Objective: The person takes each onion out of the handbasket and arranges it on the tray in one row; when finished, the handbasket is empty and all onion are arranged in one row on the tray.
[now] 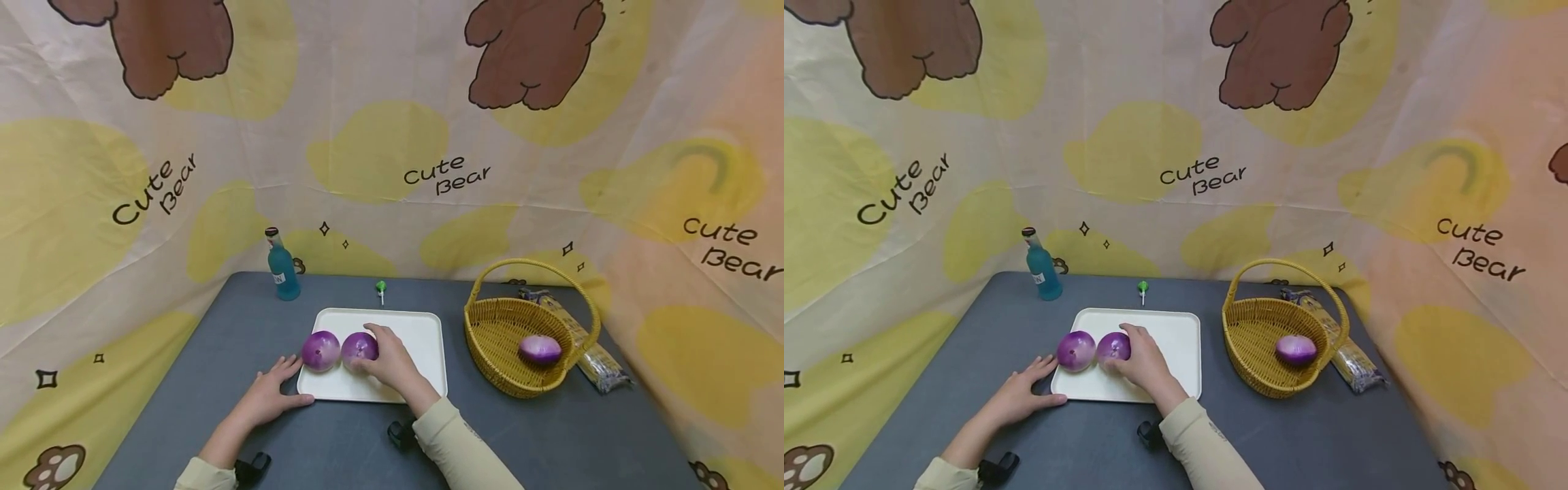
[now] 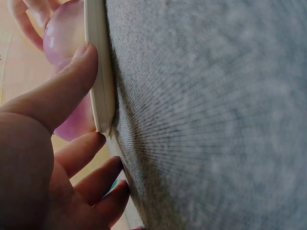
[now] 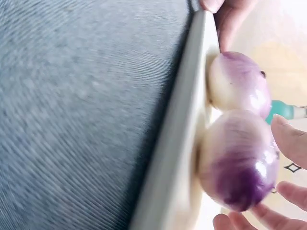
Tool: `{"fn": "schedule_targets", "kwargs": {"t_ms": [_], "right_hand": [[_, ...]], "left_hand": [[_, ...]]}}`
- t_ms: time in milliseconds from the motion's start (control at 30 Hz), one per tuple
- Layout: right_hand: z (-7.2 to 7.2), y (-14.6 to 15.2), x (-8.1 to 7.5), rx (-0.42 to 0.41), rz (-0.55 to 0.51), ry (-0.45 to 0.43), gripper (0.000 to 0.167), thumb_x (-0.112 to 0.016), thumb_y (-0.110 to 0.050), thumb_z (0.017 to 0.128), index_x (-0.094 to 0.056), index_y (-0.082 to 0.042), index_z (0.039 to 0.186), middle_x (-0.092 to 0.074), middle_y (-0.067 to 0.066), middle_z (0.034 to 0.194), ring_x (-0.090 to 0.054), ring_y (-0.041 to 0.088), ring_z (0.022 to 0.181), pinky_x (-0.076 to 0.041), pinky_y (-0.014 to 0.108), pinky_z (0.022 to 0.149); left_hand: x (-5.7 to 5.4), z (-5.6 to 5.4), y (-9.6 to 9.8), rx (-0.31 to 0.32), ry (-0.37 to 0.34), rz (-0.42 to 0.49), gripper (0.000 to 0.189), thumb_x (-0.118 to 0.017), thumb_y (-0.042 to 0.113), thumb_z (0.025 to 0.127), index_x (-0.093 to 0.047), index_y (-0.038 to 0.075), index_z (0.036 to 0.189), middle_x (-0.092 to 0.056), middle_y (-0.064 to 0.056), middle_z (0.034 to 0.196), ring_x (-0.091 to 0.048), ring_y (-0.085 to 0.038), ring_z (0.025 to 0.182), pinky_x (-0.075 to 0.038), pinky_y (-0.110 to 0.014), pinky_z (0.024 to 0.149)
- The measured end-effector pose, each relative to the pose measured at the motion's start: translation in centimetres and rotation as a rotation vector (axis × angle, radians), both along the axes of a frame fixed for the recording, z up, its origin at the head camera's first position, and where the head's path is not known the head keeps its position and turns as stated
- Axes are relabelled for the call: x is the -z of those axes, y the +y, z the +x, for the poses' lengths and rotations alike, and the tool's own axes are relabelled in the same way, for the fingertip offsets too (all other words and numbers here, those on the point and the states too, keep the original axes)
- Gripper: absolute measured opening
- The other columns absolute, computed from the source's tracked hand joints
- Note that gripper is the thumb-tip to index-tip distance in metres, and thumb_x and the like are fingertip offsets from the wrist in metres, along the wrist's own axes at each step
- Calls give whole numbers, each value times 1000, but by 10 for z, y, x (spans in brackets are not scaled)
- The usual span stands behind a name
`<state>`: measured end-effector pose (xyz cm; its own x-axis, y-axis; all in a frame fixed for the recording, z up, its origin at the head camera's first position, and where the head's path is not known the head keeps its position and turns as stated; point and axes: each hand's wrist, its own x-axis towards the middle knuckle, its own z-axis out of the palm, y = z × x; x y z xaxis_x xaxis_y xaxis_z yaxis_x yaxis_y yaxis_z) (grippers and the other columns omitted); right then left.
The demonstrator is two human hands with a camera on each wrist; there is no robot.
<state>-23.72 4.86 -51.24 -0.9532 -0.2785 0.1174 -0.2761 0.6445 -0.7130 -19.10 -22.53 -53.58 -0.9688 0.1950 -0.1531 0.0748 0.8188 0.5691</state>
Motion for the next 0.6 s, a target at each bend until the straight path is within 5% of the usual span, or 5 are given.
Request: {"fn": "schedule_targets", "kwargs": {"t_ms": [600], "right_hand": [[5,40,-49,24,-23,120,75,-85,-31,82,-51,-11,146,-56,12,145,-54,33,133,-48,51,107]], "left_hand": [[4,-1,-1,2,9,-4,95,-81,55,79,-46,5,151,-39,-26,157,-24,-50,149,-11,-79,112]]}}
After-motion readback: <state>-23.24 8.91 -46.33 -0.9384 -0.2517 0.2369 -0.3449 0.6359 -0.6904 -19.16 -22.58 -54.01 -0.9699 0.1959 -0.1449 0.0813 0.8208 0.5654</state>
